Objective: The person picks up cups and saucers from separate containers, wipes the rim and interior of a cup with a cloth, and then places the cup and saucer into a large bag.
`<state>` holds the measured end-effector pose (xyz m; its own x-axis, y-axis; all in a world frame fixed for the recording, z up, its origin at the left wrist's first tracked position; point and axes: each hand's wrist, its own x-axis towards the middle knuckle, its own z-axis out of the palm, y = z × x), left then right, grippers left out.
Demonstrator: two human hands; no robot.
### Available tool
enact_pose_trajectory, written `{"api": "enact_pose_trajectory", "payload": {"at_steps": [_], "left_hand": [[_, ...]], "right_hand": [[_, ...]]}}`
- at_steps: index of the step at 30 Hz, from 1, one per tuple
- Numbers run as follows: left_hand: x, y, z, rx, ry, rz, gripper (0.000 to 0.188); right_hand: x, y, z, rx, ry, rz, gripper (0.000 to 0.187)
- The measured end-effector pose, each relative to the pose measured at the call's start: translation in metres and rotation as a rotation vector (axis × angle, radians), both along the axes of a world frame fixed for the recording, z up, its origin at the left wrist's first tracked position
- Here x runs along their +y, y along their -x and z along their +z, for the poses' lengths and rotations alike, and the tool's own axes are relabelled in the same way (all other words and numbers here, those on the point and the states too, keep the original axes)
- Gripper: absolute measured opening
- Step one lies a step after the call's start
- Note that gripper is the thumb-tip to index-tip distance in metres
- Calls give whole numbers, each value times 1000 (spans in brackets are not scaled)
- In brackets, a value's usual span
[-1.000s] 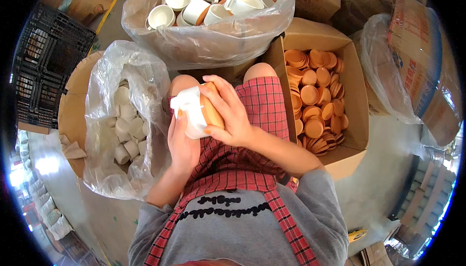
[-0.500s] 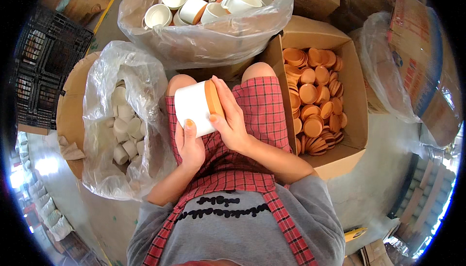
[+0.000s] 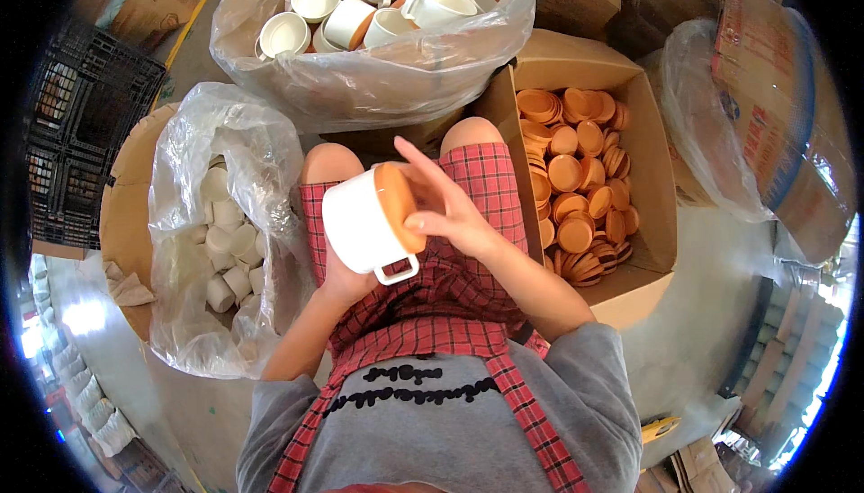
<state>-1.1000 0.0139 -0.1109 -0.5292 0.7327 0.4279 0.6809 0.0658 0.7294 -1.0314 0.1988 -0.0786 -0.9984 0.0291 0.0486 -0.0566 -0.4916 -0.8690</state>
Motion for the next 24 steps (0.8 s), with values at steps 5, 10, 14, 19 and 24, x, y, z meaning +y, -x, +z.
{"api": "enact_pose_trajectory", "payload": {"at_steps": [5,10,14,19,24], "left_hand": [[5,-3,5,-327,16,123,47],[-9,3,-3,305,296,251,47],[-38,8,12,336,329,213,37],[-60,26,39,268,261,272,31],[-116,52,53,263,291,391,27]], "right_hand": [[-3,-1,10,106,-172,-74,117],[-8,9,20,180,-853,-63,114],[15,49,56,322,-1147,-105,105],[38,153,137,661,-1603,-1003,98],[47,132,108,509,-1538,-829,64]]}}
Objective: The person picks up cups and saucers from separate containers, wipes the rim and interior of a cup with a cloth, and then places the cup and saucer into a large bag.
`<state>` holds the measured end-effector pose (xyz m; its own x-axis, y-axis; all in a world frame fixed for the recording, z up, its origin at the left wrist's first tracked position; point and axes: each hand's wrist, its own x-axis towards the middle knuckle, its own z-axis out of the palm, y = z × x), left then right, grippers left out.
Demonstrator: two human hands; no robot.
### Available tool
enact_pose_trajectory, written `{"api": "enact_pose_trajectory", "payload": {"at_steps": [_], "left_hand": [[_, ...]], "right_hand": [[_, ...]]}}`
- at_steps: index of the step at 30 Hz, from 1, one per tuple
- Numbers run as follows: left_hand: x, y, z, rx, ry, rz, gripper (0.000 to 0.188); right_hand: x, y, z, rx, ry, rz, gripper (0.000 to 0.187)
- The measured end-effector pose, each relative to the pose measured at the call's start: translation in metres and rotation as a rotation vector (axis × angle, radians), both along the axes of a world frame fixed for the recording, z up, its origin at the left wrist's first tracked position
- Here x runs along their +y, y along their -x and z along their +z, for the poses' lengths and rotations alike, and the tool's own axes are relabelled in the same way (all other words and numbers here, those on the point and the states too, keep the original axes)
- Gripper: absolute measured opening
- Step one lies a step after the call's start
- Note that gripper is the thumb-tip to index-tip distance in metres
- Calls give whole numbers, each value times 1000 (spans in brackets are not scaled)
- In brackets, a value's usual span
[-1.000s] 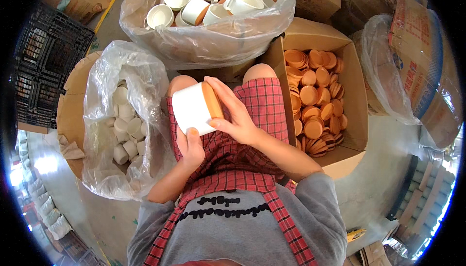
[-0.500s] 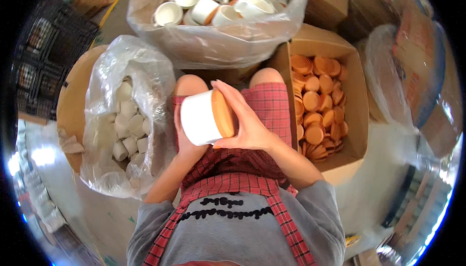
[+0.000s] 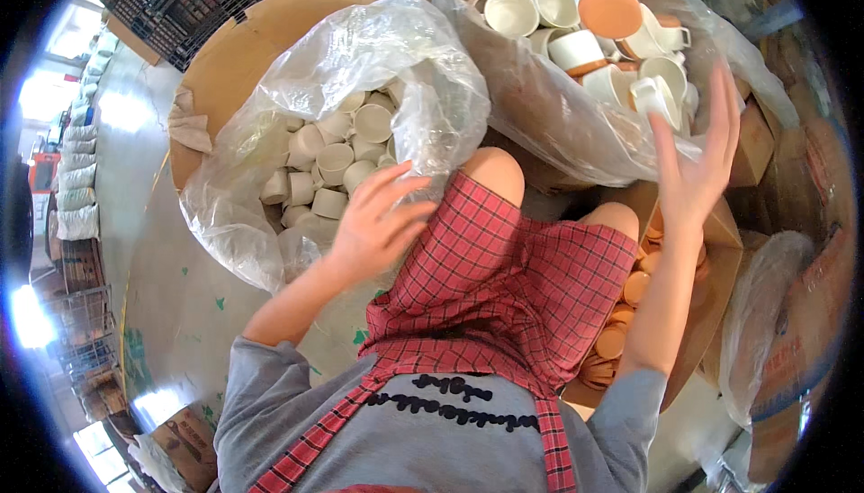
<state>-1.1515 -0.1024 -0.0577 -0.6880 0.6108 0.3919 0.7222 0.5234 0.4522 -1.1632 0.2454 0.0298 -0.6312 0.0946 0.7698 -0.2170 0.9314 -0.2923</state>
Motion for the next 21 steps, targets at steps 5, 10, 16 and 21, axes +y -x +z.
{"api": "enact_pose_trajectory", "payload": {"at_steps": [5,10,16,21], "left_hand": [[-60,80,-54,-472,-108,291,20],[-53,147,-182,-653,265,251,22],[-74,135,-309,-213,809,-83,26],[-58,145,-200,-434,722,-13,25]], "right_hand": [[137,-120,-168,-157,944,-311,51],[170,-358,-362,-359,871,-884,48],[73,-354,-380,-1424,381,-768,42],[71,-365,-378,-1489,396,-806,40]]}}
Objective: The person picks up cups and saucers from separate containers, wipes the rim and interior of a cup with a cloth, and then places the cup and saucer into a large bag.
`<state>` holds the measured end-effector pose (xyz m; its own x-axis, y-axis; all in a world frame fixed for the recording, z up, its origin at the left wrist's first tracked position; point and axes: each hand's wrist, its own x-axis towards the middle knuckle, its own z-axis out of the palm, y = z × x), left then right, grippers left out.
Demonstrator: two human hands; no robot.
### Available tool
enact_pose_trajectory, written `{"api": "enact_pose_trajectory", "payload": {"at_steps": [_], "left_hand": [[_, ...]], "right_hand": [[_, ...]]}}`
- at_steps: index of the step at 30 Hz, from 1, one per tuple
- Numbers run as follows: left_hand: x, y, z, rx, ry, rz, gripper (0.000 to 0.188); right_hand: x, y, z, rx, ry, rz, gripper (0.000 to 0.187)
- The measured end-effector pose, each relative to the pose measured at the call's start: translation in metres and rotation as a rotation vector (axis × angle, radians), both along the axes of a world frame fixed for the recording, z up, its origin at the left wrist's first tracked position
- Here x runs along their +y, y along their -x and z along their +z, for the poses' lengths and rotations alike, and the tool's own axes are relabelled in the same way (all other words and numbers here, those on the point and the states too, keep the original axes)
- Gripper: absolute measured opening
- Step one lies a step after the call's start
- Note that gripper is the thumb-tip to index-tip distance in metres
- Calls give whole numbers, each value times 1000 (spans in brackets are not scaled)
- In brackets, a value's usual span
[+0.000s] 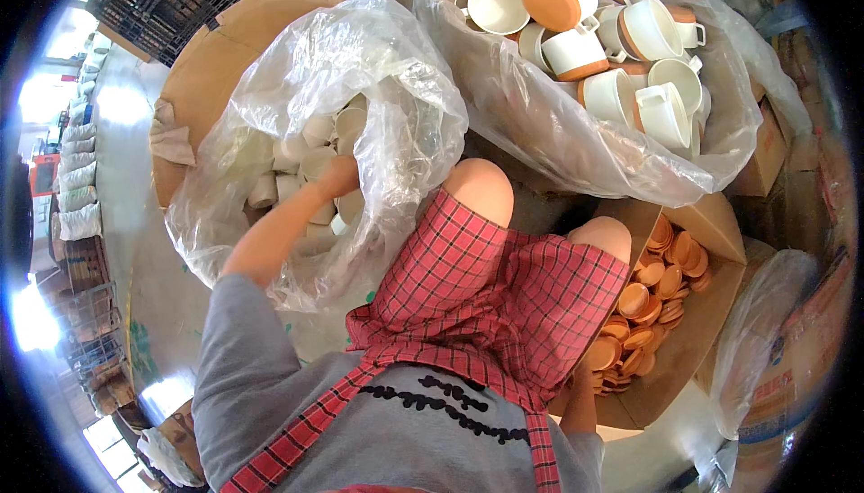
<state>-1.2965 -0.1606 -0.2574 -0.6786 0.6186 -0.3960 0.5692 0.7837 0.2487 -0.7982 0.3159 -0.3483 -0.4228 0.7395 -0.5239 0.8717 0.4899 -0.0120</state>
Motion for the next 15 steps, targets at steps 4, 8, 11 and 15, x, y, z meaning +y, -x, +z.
{"api": "enact_pose_trajectory", "payload": {"at_steps": [4,8,11,15], "left_hand": [[-58,-29,98,-108,-139,539,30],[-61,-66,159,-438,-1201,1164,42],[-23,-106,200,-827,-1658,1195,45],[45,-135,190,-1288,-1940,1019,45]], "right_hand": [[4,16,3,-27,32,84,39],[2,11,9,-40,25,69,38],[12,25,31,-56,3,90,37],[46,72,123,633,-82,-241,36]]}}
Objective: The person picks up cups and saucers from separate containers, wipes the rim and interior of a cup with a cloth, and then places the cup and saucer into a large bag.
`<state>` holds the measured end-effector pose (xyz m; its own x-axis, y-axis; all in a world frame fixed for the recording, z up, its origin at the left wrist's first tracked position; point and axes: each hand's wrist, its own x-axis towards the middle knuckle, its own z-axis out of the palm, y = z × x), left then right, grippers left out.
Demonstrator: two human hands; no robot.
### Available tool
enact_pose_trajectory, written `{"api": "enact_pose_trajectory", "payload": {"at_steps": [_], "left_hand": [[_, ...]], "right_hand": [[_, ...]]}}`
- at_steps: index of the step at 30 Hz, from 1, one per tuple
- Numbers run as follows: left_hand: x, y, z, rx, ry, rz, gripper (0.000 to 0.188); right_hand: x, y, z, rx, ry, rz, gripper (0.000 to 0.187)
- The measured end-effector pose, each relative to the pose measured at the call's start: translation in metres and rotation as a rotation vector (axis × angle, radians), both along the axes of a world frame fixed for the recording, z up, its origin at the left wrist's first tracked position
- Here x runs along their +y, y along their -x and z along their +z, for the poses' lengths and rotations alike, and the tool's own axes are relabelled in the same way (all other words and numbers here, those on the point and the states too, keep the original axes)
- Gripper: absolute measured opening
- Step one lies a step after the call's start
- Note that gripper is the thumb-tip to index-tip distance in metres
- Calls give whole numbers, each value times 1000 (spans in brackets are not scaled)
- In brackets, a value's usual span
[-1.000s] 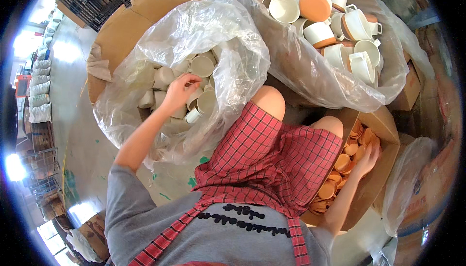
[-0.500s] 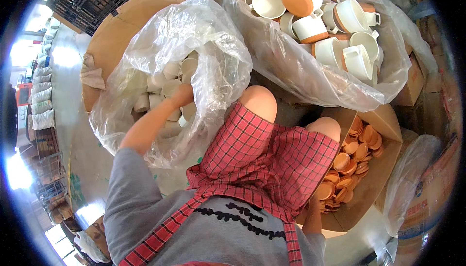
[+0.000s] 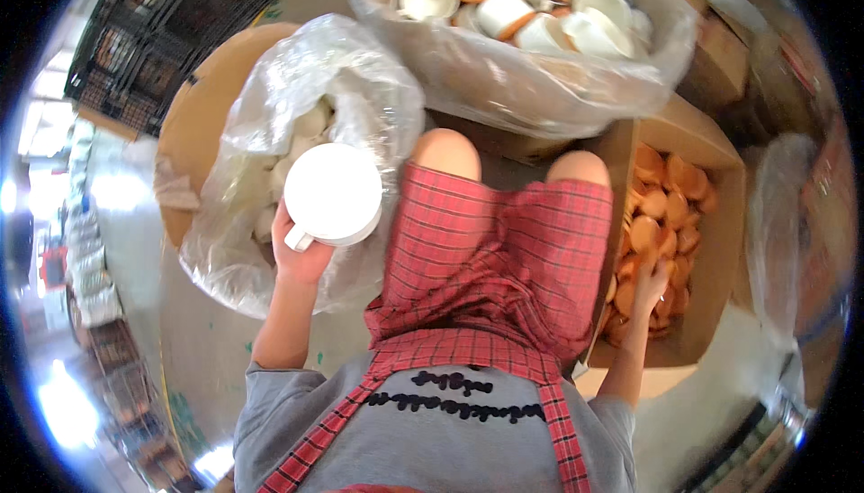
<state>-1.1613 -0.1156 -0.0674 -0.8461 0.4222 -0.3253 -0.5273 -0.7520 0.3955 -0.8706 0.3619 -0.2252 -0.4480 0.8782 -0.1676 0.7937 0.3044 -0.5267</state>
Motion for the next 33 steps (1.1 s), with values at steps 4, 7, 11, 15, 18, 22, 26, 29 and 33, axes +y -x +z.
{"api": "enact_pose_trajectory", "payload": {"at_steps": [4,7,11,15,18,22,26,29,33], "left_hand": [[85,-19,-5,-35,-66,-230,45],[140,-39,6,-26,58,-257,47],[163,-56,15,239,173,-252,47],[162,-71,10,354,362,-125,42],[162,-79,7,400,403,-76,42],[165,-84,12,432,430,-100,45],[173,-84,18,332,405,-113,45],[171,-84,14,387,448,-121,45],[162,-83,-5,975,666,-115,46]], "right_hand": [[-30,73,165,1190,655,1,41],[-78,118,182,1167,987,278,48],[-147,174,150,903,359,546,39],[-183,171,153,1085,646,552,56],[-186,172,152,1070,456,713,78],[-183,170,155,953,355,747,92],[-180,169,146,960,244,756,90],[-178,169,141,970,250,800,89],[-195,171,142,1109,696,632,87]]}}
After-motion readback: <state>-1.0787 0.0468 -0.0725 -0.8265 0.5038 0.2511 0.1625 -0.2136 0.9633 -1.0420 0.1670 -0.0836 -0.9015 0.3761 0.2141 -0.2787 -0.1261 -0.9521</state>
